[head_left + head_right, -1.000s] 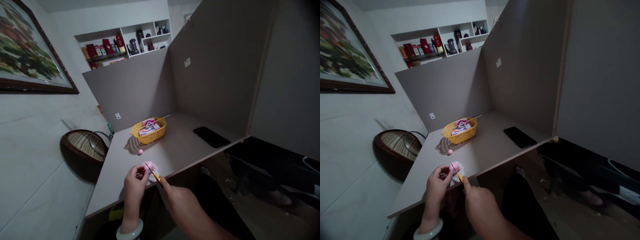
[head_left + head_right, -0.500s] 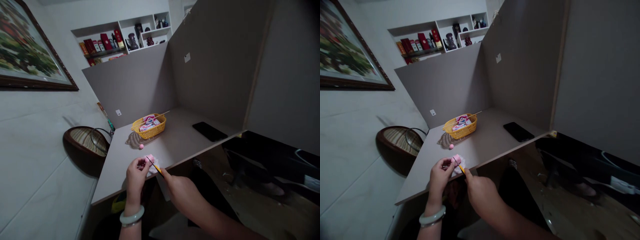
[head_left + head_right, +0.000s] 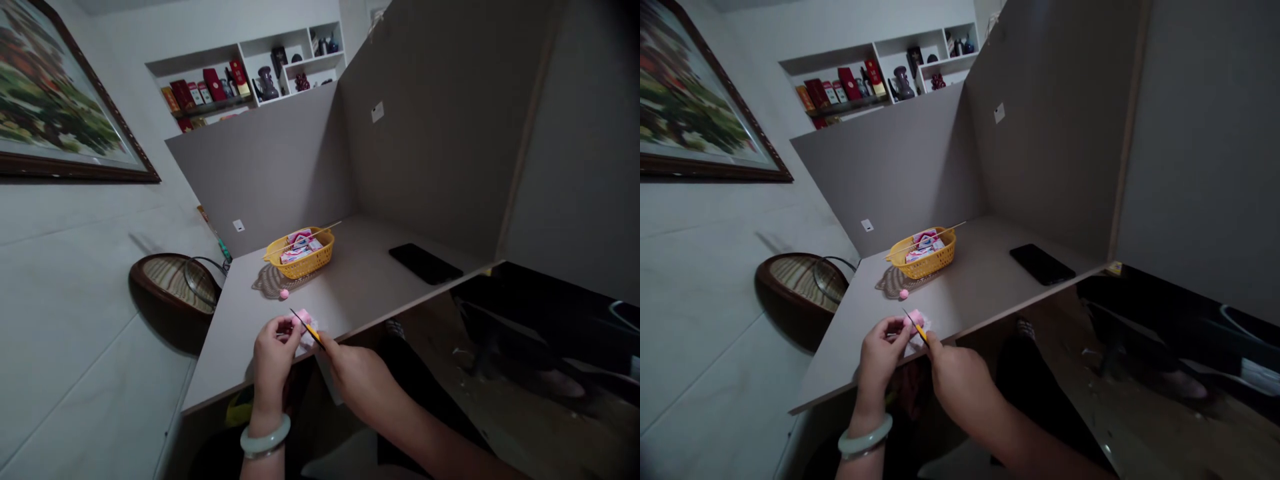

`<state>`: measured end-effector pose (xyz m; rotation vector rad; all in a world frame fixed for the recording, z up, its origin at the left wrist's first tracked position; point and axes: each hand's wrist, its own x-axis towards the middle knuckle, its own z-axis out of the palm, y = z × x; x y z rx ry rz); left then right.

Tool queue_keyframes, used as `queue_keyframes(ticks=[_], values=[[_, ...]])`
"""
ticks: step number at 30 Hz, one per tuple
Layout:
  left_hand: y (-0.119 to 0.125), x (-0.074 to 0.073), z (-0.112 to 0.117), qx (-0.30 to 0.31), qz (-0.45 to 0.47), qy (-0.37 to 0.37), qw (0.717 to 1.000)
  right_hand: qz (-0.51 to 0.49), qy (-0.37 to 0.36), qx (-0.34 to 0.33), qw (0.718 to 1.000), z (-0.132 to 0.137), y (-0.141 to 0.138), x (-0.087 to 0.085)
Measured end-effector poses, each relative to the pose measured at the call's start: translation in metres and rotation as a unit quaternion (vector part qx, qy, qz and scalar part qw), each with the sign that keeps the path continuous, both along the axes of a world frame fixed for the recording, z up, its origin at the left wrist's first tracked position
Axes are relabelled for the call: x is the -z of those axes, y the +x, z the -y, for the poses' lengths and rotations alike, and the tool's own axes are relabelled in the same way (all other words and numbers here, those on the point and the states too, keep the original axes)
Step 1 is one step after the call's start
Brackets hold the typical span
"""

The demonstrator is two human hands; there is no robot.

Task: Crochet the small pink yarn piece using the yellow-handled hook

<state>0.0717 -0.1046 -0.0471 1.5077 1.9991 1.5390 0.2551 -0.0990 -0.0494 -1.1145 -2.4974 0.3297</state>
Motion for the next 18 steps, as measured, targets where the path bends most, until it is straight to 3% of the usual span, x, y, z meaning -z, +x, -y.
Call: queue_keyframes(ticks=[4,11,18], values=[[0.002,-0.001,0.001,0.003,-0.001,0.007,1.0,-0.016,0.008,-0.006,1.0,0.007,0.009,0.014],[0.002,-0.002,0.001,-0.004,-0.011,0.028,1.0,0.006,0.007,0.005,1.0,-0.003,-0.004,-0.006],[0.003,0.0,0.003,-0.004,-0.012,0.039,0.999,-0.018,0.013,-0.008,1.0,0.009,0.008,0.009]])
